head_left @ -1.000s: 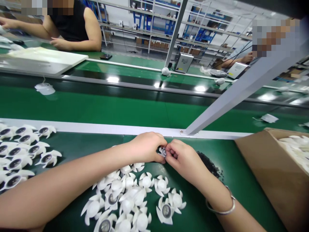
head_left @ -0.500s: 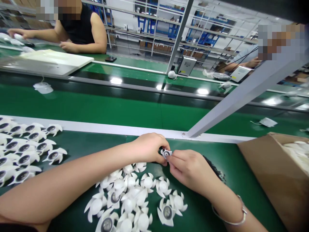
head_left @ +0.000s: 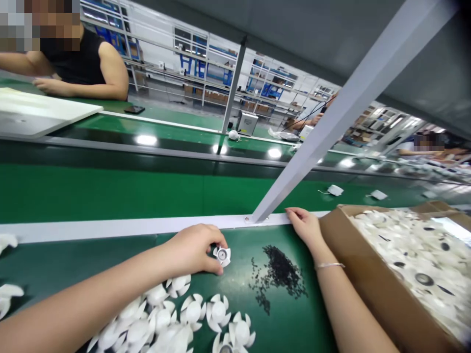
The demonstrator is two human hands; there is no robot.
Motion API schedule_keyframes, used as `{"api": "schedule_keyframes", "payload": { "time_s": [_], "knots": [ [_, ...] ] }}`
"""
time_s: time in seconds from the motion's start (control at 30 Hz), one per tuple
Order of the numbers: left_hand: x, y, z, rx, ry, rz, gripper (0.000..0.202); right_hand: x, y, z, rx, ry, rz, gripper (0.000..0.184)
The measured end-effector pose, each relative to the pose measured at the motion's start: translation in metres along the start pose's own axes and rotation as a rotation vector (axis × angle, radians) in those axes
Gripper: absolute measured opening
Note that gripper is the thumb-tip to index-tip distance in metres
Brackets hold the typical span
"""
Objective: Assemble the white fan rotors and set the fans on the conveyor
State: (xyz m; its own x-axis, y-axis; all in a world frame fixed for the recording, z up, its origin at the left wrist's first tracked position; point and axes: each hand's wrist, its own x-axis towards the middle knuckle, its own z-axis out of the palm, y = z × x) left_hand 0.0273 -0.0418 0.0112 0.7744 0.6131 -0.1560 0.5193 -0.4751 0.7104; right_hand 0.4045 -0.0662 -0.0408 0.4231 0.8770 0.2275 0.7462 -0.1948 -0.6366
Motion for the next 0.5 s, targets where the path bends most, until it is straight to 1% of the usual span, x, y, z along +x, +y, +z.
{"api": "schedule_keyframes", "payload": {
  "time_s": [0.13, 0.3, 0.4, 0.5],
  "knots": [
    [-0.001, 0.0, 0.0, -0.013, 0.002, -0.029, 0.042, 0.004, 0.005, 0.01, -0.018, -0.013, 0.025, 0.027],
    [0.0, -0.001, 0.002, -0.018, 0.014, -0.035, 0.043, 0.011, 0.009, 0.012, -0.062, -0.02, 0.012, 0.029],
    [0.001, -0.003, 0.004, -0.027, 0.017, -0.037, 0.044, 0.023, 0.01, 0.015, -0.094, -0.019, 0.006, 0.03],
    [0.002, -0.005, 0.005, -0.048, 0.008, -0.075, 0.045, 0.042, 0.011, 0.02, -0.114, 0.01, 0.018, 0.03]
  ]
}}
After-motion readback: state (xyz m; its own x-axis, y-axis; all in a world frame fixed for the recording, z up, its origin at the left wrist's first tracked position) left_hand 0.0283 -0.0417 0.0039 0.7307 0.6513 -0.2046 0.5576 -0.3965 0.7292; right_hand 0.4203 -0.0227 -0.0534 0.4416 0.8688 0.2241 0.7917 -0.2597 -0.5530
